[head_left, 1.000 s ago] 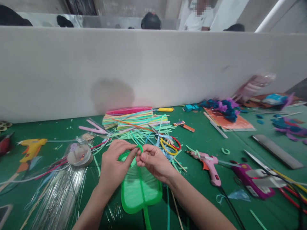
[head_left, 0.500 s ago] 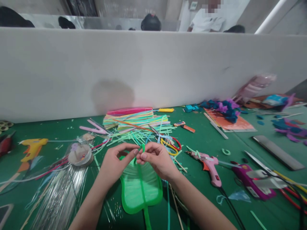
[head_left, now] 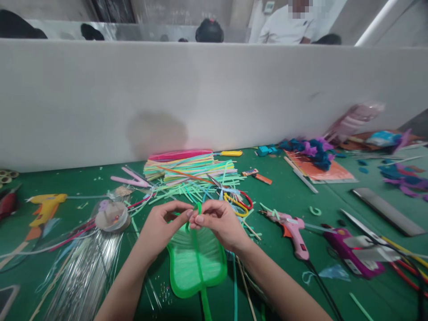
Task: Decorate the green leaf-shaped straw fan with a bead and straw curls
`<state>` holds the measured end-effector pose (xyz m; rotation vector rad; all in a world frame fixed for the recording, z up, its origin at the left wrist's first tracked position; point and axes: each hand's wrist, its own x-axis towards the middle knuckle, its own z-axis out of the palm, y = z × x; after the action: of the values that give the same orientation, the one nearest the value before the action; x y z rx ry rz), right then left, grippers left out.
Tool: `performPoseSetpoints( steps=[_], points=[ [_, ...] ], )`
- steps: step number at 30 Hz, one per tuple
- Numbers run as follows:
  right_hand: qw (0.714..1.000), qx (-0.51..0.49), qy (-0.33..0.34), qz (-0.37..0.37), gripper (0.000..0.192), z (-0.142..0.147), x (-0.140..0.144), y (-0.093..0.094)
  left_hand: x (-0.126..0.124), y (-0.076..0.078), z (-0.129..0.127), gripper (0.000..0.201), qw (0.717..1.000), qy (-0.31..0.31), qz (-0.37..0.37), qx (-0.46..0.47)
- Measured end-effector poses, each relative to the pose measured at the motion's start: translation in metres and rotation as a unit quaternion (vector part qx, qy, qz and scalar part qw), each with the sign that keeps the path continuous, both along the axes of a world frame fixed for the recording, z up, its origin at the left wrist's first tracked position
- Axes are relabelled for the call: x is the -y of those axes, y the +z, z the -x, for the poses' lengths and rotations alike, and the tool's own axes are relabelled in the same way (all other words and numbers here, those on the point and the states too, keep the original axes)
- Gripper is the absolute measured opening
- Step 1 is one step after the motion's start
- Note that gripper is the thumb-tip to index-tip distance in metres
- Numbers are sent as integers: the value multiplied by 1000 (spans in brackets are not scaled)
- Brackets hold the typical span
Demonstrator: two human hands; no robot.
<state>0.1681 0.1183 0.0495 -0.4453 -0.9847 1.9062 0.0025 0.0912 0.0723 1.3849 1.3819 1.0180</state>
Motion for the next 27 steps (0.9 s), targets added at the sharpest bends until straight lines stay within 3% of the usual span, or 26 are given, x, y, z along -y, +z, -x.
performPoseSetpoints(
  steps=[11,18,21,23,27],
  points=[
    [996,-6,25,85,26,-1,-1,-2,-1,-1,3,26,999,29,-13,-18],
    [996,67,26,44,28,0,-2,-5,-1,0,3,29,1000,-20,11,14],
    [989,148,-12,-8,21,2,0,-5,-2,-2,5,35,999,-27,21,18],
    [960,254,-63,-95,12,2,2,-3,-3,-4,7,41,999,-33,32,17],
    [837,438,-96,-315,6,0,6,1,-7,-7,9,34,997,-42,57,3]
  ],
)
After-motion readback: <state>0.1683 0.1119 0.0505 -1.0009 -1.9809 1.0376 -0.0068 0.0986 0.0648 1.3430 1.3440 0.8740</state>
